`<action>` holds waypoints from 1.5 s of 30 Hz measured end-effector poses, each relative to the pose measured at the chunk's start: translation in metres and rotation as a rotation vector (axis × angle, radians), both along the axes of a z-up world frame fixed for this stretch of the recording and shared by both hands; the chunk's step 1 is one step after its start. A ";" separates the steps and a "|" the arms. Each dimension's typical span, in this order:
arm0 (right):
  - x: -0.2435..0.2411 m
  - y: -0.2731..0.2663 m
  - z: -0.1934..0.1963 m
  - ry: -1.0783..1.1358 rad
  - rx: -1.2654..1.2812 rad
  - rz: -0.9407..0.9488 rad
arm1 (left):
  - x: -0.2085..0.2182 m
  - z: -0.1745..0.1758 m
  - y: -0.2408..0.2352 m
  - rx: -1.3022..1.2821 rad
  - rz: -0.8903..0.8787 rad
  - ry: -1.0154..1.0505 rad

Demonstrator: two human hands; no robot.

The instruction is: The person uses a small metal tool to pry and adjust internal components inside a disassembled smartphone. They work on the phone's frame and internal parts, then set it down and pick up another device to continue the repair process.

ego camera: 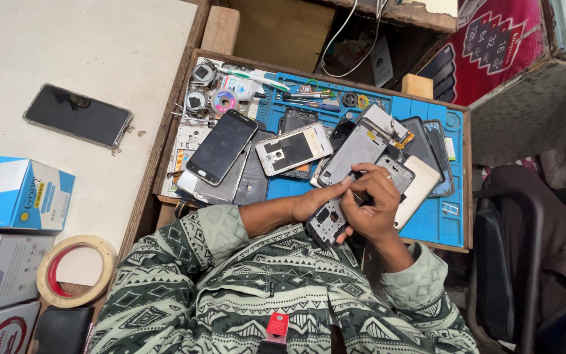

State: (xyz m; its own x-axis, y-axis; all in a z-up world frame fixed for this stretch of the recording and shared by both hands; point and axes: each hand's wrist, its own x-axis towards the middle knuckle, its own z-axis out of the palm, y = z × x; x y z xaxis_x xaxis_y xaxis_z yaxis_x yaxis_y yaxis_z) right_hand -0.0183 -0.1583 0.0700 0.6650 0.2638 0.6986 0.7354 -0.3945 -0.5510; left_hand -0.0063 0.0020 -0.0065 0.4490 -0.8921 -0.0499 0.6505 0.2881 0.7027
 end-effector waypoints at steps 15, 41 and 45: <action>0.013 -0.012 -0.003 0.115 0.034 -0.060 | 0.004 -0.005 -0.006 -0.030 0.017 -0.072; 0.003 -0.004 -0.001 -0.015 -0.026 0.073 | 0.000 -0.002 0.001 0.019 0.007 -0.057; 0.006 -0.004 -0.001 0.029 -0.022 0.051 | 0.001 0.000 -0.001 0.006 0.029 -0.042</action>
State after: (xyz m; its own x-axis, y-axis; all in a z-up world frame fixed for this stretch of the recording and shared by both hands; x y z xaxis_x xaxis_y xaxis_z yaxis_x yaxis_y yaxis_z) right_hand -0.0128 -0.1627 0.0691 0.6701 0.3129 0.6731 0.7388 -0.3695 -0.5637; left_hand -0.0050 0.0009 -0.0065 0.4768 -0.8782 -0.0361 0.6119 0.3022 0.7309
